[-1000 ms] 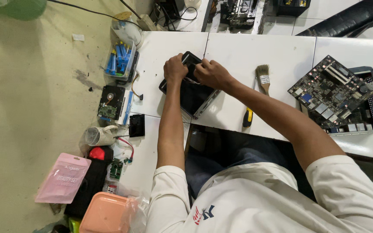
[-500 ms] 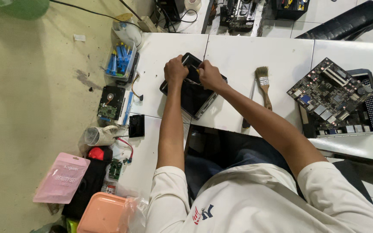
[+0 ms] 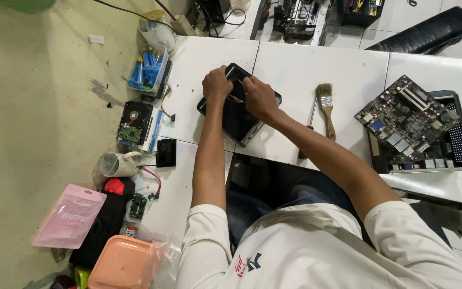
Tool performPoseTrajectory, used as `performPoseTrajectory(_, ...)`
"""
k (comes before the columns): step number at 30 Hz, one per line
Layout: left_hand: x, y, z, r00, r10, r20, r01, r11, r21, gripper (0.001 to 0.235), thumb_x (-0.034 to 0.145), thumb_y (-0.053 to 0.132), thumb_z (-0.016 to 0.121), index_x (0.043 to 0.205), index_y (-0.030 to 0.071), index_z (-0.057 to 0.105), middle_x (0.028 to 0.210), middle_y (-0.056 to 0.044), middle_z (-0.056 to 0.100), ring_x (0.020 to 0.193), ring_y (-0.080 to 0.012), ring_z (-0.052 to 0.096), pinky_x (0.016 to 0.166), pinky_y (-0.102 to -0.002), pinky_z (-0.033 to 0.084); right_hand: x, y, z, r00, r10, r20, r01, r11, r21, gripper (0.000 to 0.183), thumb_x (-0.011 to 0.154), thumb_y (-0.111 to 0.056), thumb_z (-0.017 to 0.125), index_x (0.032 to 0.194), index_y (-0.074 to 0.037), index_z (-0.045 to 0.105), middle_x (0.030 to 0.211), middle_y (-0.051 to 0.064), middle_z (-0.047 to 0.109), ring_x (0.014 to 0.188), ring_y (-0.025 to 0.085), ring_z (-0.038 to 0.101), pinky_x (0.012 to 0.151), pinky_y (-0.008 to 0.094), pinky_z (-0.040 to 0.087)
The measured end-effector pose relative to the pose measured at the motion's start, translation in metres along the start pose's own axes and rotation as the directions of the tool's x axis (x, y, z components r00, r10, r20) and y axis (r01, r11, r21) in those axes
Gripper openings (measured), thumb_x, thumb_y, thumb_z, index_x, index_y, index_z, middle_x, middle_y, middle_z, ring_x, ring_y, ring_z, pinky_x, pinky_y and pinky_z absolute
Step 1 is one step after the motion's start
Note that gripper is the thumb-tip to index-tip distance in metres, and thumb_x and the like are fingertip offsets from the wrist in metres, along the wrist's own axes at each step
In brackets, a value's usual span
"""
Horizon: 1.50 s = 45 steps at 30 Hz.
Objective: The person uses a screwdriver to remove screws from a small black electronic device on a cluttered workbench. They then remove a black rectangular component from the device and place it on the table. The person continues to use the screwdriver on the device and the removed component.
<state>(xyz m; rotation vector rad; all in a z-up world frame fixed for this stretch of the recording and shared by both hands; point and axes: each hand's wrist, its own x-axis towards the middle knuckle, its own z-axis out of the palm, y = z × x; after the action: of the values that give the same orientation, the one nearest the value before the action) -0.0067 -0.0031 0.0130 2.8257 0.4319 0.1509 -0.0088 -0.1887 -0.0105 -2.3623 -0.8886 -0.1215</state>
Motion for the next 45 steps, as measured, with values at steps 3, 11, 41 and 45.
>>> performPoseTrajectory(3, 0.008, -0.008, 0.011, 1.000, 0.013, 0.011, -0.013, 1.000, 0.009, 0.021, 0.086, 0.017, 0.076, 0.105, 0.011, 0.072, 0.098, -0.015, 0.078, 0.096, -0.0439, 0.079, 0.086, -0.059, 0.066, -0.006, -0.010, -0.005, 0.949, -0.304, -0.079, 0.256, 0.893, -0.370, 0.017, 0.093, -0.009, 0.074, 0.104, -0.011, 0.061, 0.091, 0.011, 0.062, 0.069, 0.035, 0.073, 0.053, 0.044, 0.063)
performPoseTrajectory(11, 0.002, -0.004, 0.006, 0.999, -0.007, 0.049, 0.007, 1.000, 0.004, 0.025, 0.089, 0.019, 0.073, 0.113, 0.012, 0.069, 0.106, -0.014, 0.078, 0.101, -0.0444, 0.078, 0.092, -0.060, 0.064, -0.002, 0.009, 0.011, 0.966, -0.259, -0.023, 0.222, 0.867, -0.445, 0.021, 0.097, -0.012, 0.071, 0.117, -0.009, 0.065, 0.104, 0.014, 0.062, 0.073, 0.035, 0.077, 0.054, 0.043, 0.065)
performPoseTrajectory(41, 0.004, -0.010, 0.017, 0.999, 0.034, 0.037, -0.036, 0.998, 0.055, 0.028, 0.090, 0.021, 0.069, 0.116, 0.013, 0.060, 0.105, -0.013, 0.072, 0.103, -0.0408, 0.077, 0.092, -0.058, 0.063, -0.015, 0.001, 0.010, 0.967, 0.189, 0.171, -0.147, 0.962, -0.230, 0.031, 0.100, -0.021, 0.061, 0.115, 0.006, 0.064, 0.090, 0.019, 0.065, 0.075, 0.046, 0.076, 0.057, 0.056, 0.063)
performPoseTrajectory(45, 0.018, -0.024, 0.049, 0.998, 0.051, -0.038, -0.046, 0.991, 0.128, 0.023, 0.087, 0.017, 0.068, 0.109, 0.013, 0.062, 0.100, -0.012, 0.072, 0.093, -0.0420, 0.074, 0.075, -0.057, 0.059, -0.021, -0.018, -0.005, 0.990, 0.140, -0.017, -0.140, 0.959, -0.246, 0.026, 0.109, -0.035, 0.063, 0.106, -0.009, 0.062, 0.083, 0.016, 0.071, 0.065, 0.043, 0.071, 0.044, 0.054, 0.051)
